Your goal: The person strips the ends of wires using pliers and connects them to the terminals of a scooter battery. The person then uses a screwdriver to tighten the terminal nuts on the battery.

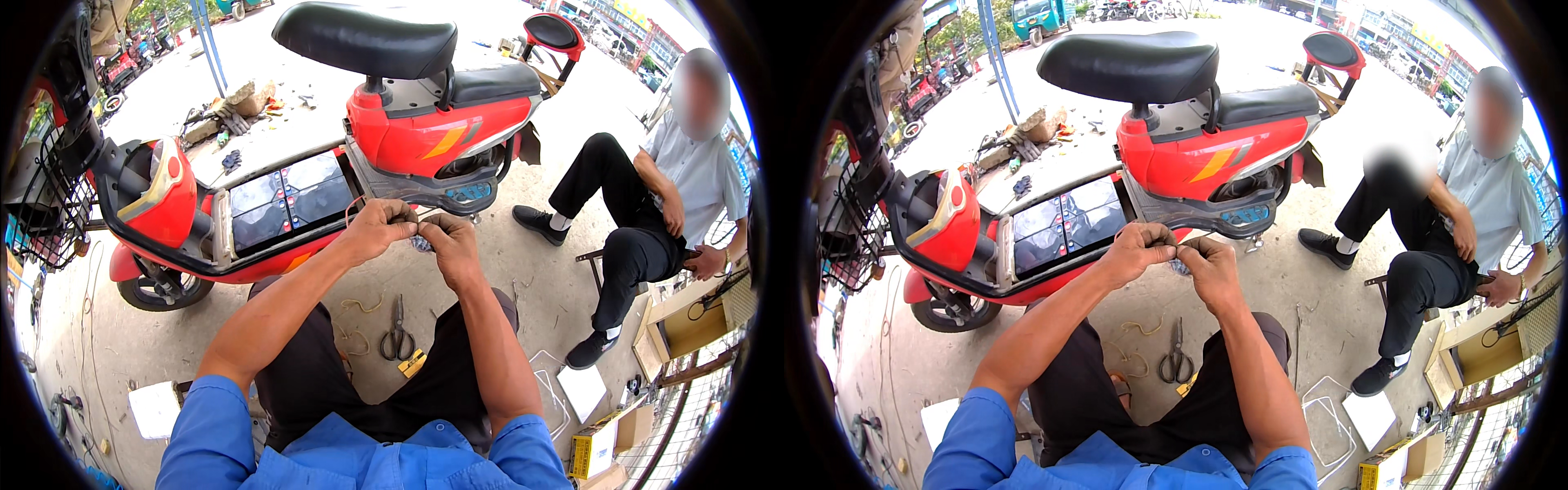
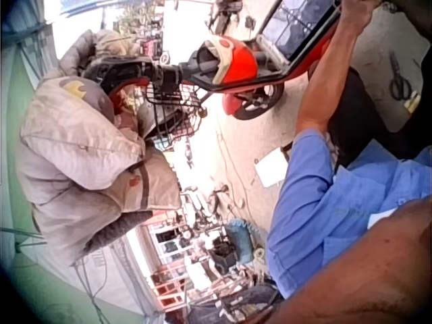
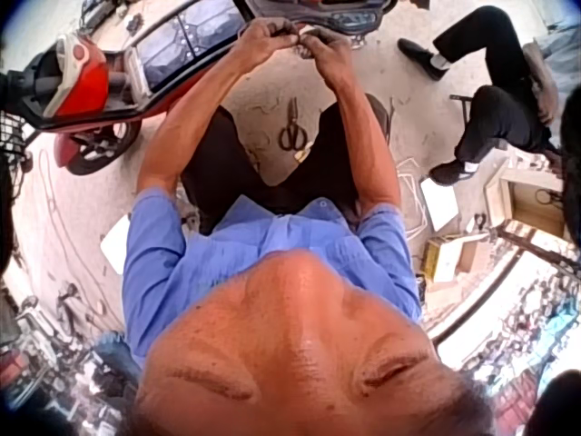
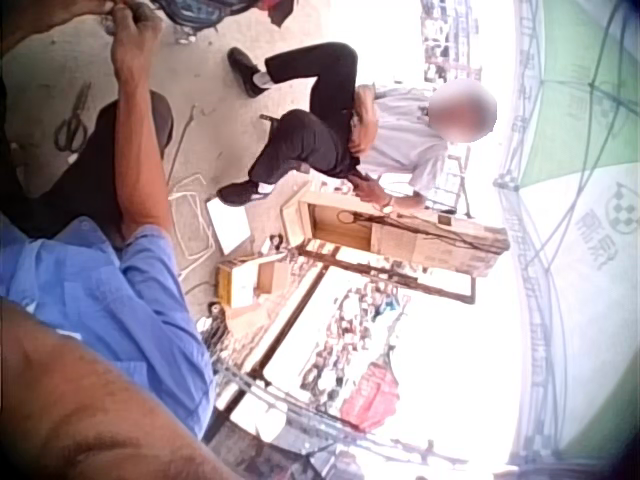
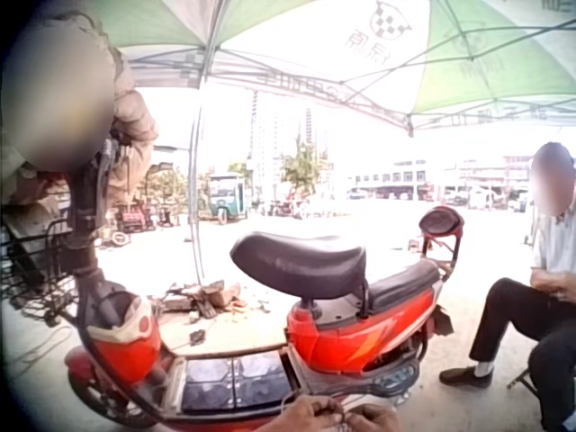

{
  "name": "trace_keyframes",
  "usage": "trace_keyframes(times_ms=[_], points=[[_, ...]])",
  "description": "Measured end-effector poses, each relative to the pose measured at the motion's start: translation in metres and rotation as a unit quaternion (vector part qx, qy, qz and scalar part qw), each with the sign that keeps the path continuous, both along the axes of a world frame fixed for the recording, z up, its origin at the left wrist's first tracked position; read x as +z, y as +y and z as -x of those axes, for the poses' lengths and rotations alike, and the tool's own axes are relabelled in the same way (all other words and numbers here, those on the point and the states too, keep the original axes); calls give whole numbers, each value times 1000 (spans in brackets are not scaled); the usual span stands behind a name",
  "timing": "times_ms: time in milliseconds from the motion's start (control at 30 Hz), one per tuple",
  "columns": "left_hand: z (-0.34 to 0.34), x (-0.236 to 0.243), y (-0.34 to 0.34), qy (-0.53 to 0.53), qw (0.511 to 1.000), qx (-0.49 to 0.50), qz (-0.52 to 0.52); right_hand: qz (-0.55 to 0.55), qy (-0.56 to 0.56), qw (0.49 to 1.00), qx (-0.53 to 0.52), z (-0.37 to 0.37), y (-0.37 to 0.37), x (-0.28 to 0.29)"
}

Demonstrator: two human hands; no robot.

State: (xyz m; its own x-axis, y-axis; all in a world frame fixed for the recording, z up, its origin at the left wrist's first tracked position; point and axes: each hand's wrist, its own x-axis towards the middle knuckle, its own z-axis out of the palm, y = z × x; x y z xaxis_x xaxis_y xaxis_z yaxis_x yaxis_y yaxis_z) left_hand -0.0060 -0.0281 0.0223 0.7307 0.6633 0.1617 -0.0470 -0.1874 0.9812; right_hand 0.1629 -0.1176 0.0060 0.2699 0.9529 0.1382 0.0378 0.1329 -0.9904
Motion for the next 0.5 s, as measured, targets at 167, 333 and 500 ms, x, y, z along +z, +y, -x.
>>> trace_keyframes(times_ms=[167, 333, 500], points=[[-6, -8, 1, -18, 999, 28, 7, -9, 65, 998, -7, 3, 7, -7], [-9, -11, -1, -60, 996, 45, 47, -22, 156, 988, 1, 10, 11, -7], [-8, -9, -1, -57, 996, 59, 47, -22, 207, 978, 9, 14, 14, -8]])
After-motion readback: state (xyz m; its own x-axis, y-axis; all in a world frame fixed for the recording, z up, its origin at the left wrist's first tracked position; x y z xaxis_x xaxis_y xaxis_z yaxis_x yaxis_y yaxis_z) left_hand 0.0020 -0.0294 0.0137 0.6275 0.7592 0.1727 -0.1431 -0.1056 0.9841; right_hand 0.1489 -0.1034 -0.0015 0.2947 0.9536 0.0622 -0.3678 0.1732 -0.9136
